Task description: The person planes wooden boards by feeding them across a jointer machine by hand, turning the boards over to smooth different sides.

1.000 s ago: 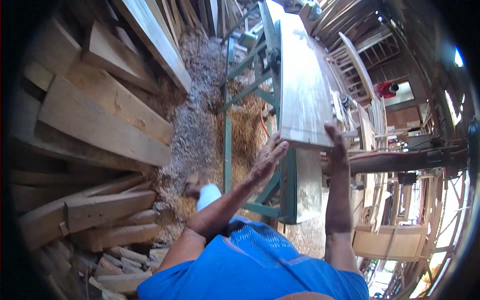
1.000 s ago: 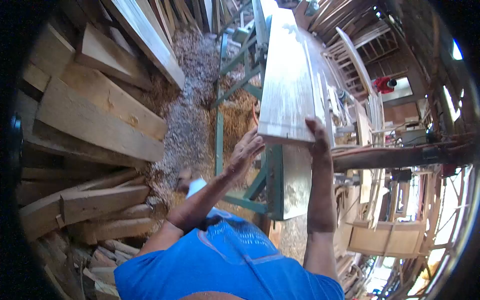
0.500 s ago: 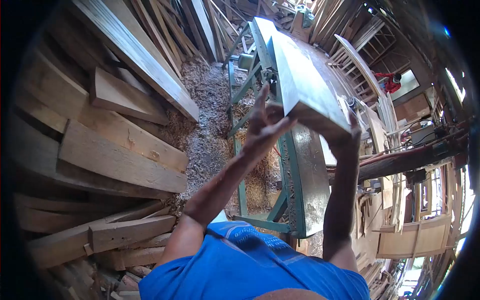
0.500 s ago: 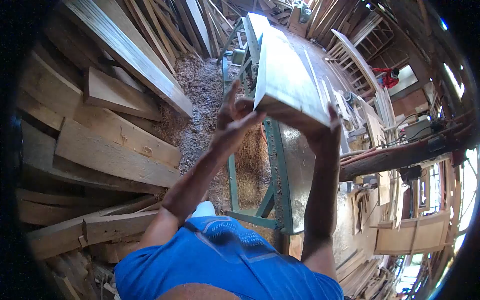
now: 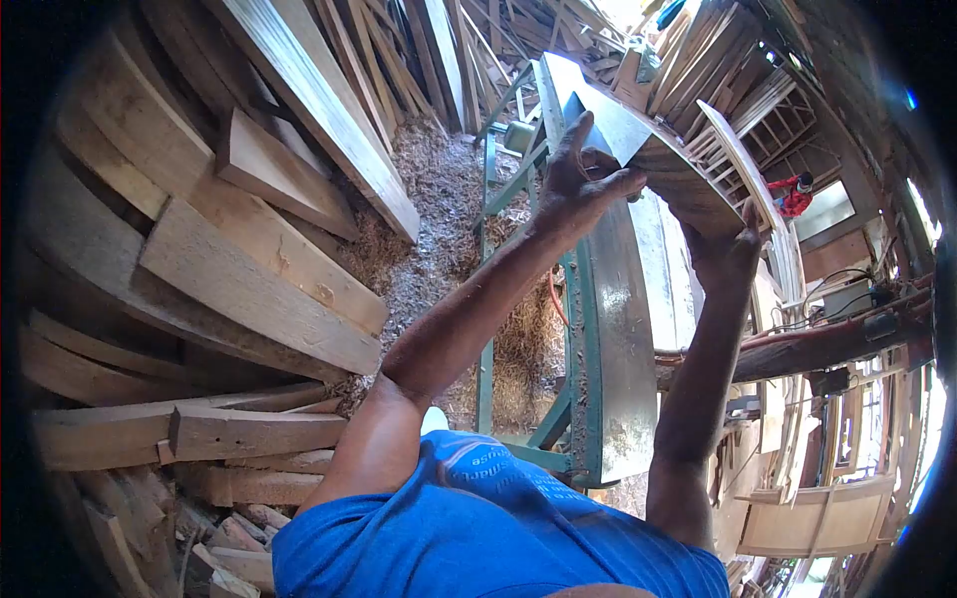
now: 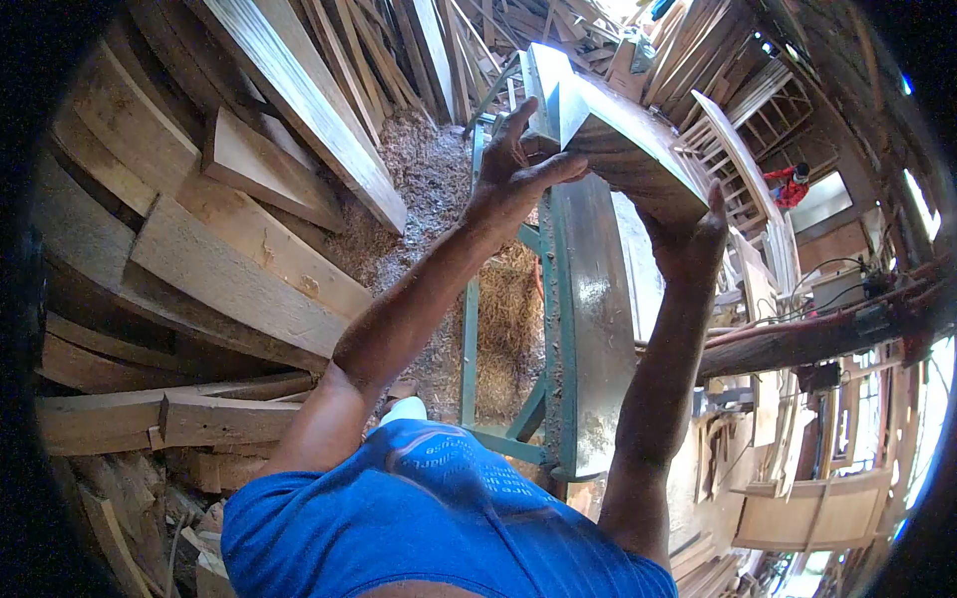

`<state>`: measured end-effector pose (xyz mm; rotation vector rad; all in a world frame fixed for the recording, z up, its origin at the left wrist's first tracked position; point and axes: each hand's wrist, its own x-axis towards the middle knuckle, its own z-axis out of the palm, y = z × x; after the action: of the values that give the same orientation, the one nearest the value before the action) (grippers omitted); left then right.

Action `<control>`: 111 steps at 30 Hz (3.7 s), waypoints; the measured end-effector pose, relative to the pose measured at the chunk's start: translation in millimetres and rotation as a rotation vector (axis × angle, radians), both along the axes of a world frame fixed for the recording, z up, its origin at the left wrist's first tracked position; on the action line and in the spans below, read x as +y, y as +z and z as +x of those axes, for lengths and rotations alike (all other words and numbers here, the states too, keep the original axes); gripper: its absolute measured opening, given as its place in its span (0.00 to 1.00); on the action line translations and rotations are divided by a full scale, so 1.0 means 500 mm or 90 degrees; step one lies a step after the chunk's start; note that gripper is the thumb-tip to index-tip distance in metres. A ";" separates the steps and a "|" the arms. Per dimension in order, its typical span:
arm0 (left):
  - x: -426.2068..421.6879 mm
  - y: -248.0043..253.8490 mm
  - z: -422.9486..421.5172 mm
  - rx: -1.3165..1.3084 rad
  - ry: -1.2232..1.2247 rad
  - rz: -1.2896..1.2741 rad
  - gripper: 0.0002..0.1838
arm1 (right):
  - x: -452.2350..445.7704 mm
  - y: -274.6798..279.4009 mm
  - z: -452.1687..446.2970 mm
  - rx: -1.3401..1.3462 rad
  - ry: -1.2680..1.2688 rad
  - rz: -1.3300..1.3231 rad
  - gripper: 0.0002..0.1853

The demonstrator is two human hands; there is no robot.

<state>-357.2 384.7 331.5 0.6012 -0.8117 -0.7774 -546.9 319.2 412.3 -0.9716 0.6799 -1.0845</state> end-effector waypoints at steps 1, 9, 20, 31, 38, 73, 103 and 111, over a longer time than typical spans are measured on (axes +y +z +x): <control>0.010 0.000 0.003 -0.005 -0.013 0.020 0.55 | 0.005 -0.008 0.001 0.011 0.009 -0.008 0.37; 0.143 -0.286 -0.038 -0.124 -0.076 0.286 0.44 | 0.044 -0.411 -0.089 0.174 -0.071 0.141 0.34; 0.301 -0.502 -0.315 -0.467 -0.667 0.360 0.35 | 0.244 -0.368 -0.451 0.633 -0.090 -0.135 0.40; 0.481 -0.538 -0.339 -0.398 -0.627 0.594 0.34 | 0.512 -0.381 -0.686 0.937 -0.115 -0.213 0.49; 0.538 -0.593 -0.333 -0.431 -0.592 0.647 0.30 | 0.504 -0.420 -0.717 0.944 -0.115 -0.216 0.52; 0.361 -0.315 -0.959 -0.876 -0.159 -0.228 0.17 | 0.892 -0.389 -1.009 0.854 -0.215 -0.224 0.42; 1.028 -0.975 -0.427 -0.551 -0.260 1.242 0.26 | 0.409 -0.449 -0.674 0.892 -0.158 -0.317 0.43; 0.965 -1.020 -0.394 -0.660 -0.340 1.016 0.16 | 0.285 -0.454 -0.599 0.905 -0.157 -0.319 0.43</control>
<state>-554.1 867.2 -178.4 2.4110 -1.1875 -1.6077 -846.5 461.7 185.1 -2.1533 1.7368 -0.6230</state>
